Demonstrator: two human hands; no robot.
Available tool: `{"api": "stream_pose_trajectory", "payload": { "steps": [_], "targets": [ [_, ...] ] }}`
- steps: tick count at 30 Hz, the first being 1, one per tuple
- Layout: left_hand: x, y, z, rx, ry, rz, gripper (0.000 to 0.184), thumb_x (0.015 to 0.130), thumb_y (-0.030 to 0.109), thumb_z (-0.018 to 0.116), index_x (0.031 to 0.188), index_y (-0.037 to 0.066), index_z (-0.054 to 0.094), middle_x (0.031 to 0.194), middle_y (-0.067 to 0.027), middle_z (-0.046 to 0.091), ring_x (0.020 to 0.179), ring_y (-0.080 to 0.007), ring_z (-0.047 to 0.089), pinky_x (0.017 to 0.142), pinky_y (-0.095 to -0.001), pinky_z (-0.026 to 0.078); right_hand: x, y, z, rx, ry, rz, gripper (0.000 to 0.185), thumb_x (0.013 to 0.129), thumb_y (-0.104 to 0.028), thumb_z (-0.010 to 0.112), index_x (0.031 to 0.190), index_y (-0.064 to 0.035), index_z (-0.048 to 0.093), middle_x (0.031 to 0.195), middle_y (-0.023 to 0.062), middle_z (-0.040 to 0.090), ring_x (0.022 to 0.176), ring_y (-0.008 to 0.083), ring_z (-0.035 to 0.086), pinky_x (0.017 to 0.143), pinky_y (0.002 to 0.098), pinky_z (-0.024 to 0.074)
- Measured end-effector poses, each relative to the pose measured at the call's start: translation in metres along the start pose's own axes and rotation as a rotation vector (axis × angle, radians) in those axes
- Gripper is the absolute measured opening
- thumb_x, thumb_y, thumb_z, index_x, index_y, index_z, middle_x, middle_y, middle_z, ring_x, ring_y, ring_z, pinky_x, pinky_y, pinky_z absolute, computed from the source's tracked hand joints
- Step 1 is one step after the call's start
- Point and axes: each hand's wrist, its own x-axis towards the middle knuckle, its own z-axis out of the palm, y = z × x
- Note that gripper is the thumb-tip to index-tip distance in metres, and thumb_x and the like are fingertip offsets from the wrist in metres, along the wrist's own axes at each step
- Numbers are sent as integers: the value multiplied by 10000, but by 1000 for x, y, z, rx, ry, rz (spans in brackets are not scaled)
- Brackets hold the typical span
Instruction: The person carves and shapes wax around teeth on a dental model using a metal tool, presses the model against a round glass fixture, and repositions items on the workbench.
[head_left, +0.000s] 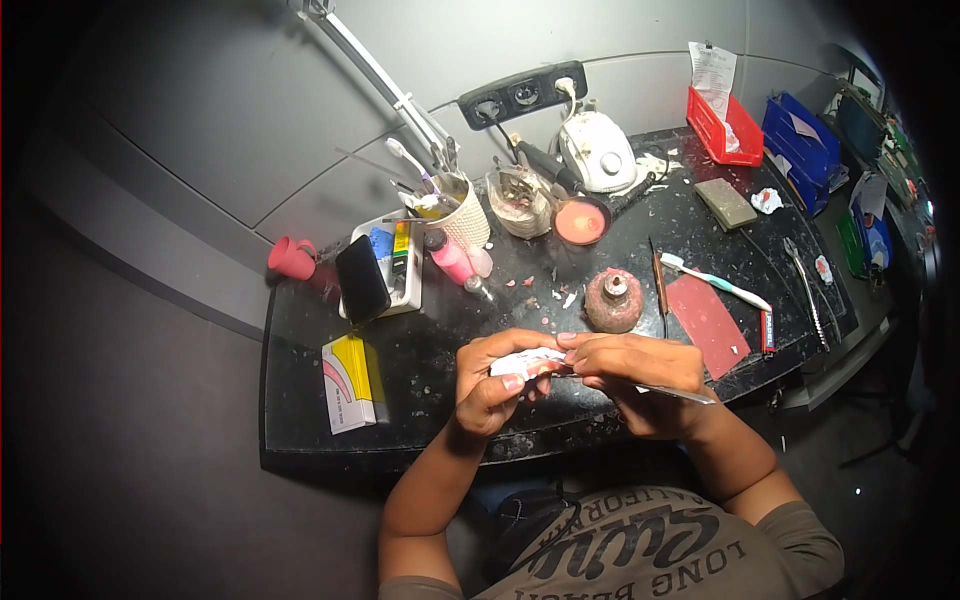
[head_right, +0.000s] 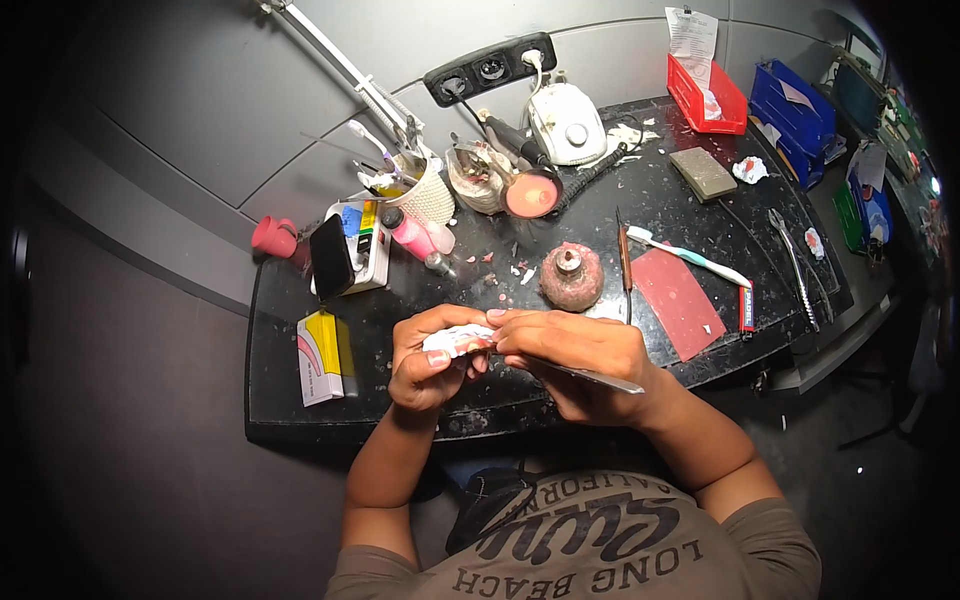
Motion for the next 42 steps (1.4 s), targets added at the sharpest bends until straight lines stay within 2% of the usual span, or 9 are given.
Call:
{"api": "stream_pose_trajectory", "payload": {
  "steps": [12,18,20,25,37,42],
  "targets": [
    [3,-4,1,-114,-8,-24,609,836,260,581,1272,-165,591,975,-172,722,789,-144,683,636,-232,537,-1,-1,-2,-61,0,-18,195,852,100,740,1034,54,689,1027,176,738,1043,326,756,860,377,616],
    [6,-3,1,-180,-39,-56,597,856,272,540,1258,-167,584,848,-172,696,658,-169,653,547,-265,529,-3,4,0,-81,14,-44,215,845,100,742,1048,49,691,1049,180,739,1024,318,758,841,363,616],
    [8,-1,2,-272,-46,-133,599,867,281,524,1262,-166,575,817,-170,684,624,-189,641,534,-290,538,-3,6,2,-80,24,-54,214,845,93,748,1047,47,694,1048,180,740,1013,317,760,837,363,617],
    [11,0,4,-278,-40,-133,599,877,283,519,1277,-159,567,816,-176,680,623,-204,642,544,-315,559,-4,4,4,-108,143,18,196,845,67,767,1030,41,707,1018,172,745,972,316,766,843,364,622],
    [9,-2,5,-234,-36,-98,581,882,263,518,1288,-151,565,840,-187,681,638,-216,651,564,-320,569,-1,7,3,-72,64,2,193,844,56,773,1028,31,720,1005,147,754,1000,310,763,872,383,620],
    [10,-3,3,-247,-61,-97,588,885,268,515,1296,-149,564,856,-191,680,662,-217,654,548,-327,565,-2,6,3,-95,134,27,175,853,59,762,1021,29,721,1008,164,755,972,311,764,858,371,616]
  ]
}}
